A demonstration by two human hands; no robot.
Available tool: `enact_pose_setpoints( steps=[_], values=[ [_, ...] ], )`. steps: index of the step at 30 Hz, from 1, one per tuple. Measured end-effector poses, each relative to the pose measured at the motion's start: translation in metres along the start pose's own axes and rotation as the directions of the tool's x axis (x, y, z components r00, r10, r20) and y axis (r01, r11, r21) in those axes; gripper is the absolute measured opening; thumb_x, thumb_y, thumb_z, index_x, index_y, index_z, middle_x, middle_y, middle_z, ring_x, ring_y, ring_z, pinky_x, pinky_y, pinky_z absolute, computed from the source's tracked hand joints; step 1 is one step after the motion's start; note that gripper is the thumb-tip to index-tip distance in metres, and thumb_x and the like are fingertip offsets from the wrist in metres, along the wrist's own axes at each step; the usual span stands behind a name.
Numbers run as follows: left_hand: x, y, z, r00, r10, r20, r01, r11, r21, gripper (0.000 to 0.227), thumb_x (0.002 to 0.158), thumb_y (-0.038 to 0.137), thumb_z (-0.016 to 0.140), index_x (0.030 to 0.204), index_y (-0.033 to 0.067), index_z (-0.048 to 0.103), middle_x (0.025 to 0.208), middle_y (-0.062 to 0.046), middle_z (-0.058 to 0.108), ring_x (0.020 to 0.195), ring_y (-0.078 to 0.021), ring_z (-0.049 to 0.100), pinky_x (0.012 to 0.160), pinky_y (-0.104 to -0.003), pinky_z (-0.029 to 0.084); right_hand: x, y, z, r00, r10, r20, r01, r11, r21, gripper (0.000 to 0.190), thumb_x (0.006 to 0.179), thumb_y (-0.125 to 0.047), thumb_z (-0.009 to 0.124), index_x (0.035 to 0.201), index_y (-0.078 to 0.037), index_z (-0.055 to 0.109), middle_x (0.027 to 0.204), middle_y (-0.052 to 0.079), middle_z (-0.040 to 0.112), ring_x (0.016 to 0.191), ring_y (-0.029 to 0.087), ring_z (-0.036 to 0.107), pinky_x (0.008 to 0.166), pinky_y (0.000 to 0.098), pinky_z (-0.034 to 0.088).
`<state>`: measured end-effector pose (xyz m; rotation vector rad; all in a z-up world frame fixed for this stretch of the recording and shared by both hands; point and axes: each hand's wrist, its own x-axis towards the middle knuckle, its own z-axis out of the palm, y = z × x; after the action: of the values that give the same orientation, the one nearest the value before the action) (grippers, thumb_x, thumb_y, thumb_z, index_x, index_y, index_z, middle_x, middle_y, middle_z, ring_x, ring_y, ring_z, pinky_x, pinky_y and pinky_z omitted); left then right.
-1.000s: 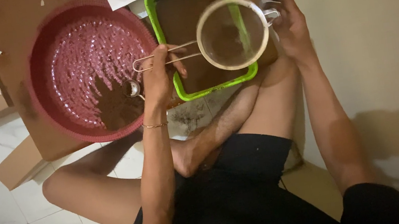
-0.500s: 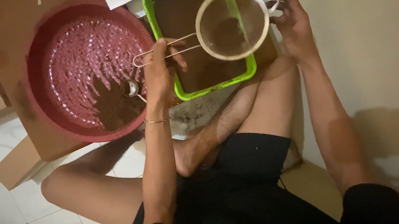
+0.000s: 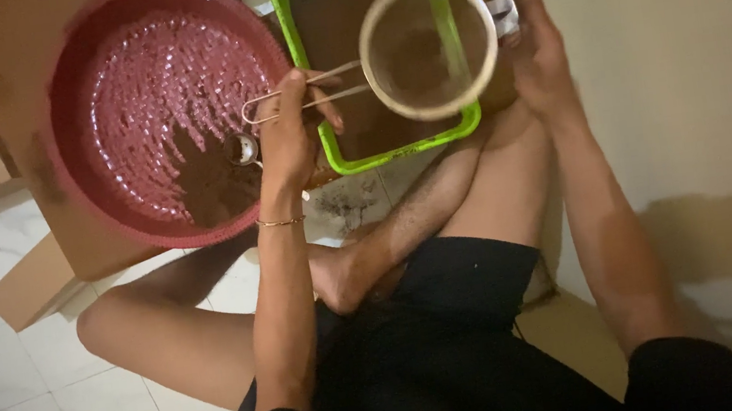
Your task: Sifting coffee grounds through a fine mesh sieve into a basin and tray using a spoon for agitation.
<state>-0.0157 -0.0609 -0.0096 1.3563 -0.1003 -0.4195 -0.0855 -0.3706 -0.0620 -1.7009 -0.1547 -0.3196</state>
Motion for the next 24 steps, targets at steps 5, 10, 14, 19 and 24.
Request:
enact_pose_setpoints(
  steps=[5, 10, 14, 19, 24],
  values=[
    [-0.008, -0.012, -0.017, 0.997, 0.022, -0.079, -0.021, 1.000, 0.003, 0.045, 0.106, 0.028, 0.041, 0.102, -0.0033, 0.073, 0.056, -0.009, 0.062, 0.041, -0.0142, 0.054, 0.043, -0.023, 0.037, -0.045, -0.047, 0.038, 0.943, 0.266, -0.199, -0.326, 0.858, -0.397, 0.055, 0.117, -0.039, 0.034, 0.156, -0.001, 0.034, 0.153, 0.026, 0.039, 0.139, 0.042, 0.048, 0.117, 0.0577, 0.033],
    [-0.021, -0.021, -0.042, 0.985, 0.114, -0.130, -0.107, 0.992, 0.061, 0.045, 0.108, 0.023, 0.037, 0.105, -0.0071, 0.071, 0.053, -0.015, 0.061, 0.045, -0.0205, 0.061, 0.056, -0.027, 0.050, -0.117, -0.027, 0.104, 0.707, 0.665, -0.242, -0.698, 0.601, -0.389, 0.075, 0.108, -0.057, 0.037, 0.167, -0.015, 0.016, 0.164, 0.025, 0.033, 0.138, 0.040, 0.050, 0.123, 0.0517, 0.029],
    [-0.025, -0.038, -0.055, 0.981, 0.123, -0.149, -0.115, 0.991, 0.063, 0.044, 0.109, 0.023, 0.037, 0.099, -0.0043, 0.070, 0.051, -0.014, 0.059, 0.044, -0.0186, 0.060, 0.049, -0.024, 0.047, -0.127, -0.027, 0.156, 0.601, 0.799, -0.028, -0.556, 0.393, -0.732, 0.093, 0.101, -0.050, 0.052, 0.165, -0.005, 0.001, 0.147, 0.036, 0.050, 0.107, 0.052, 0.069, 0.094, 0.0626, 0.054],
    [-0.033, -0.036, -0.068, 0.983, 0.133, -0.130, -0.113, 0.982, 0.152, 0.044, 0.108, 0.024, 0.036, 0.102, -0.0025, 0.070, 0.052, -0.017, 0.061, 0.044, -0.0195, 0.062, 0.037, -0.023, 0.042, -0.115, -0.015, 0.196, 0.598, 0.801, 0.026, -0.483, 0.387, -0.785, 0.093, 0.099, -0.053, 0.052, 0.163, 0.001, 0.011, 0.117, 0.033, 0.070, 0.106, 0.048, 0.071, 0.090, 0.0596, 0.056],
    [-0.035, -0.040, -0.075, 0.963, 0.177, -0.203, -0.171, 0.984, 0.048, 0.045, 0.109, 0.025, 0.037, 0.101, -0.0046, 0.071, 0.049, -0.015, 0.058, 0.044, -0.0199, 0.061, 0.044, -0.024, 0.044, -0.100, -0.041, 0.198, 0.660, 0.747, -0.083, -0.548, 0.404, -0.733, 0.094, 0.099, -0.058, 0.054, 0.162, 0.000, 0.014, 0.109, 0.029, 0.073, 0.099, 0.044, 0.074, 0.085, 0.0552, 0.059]
  ],
)
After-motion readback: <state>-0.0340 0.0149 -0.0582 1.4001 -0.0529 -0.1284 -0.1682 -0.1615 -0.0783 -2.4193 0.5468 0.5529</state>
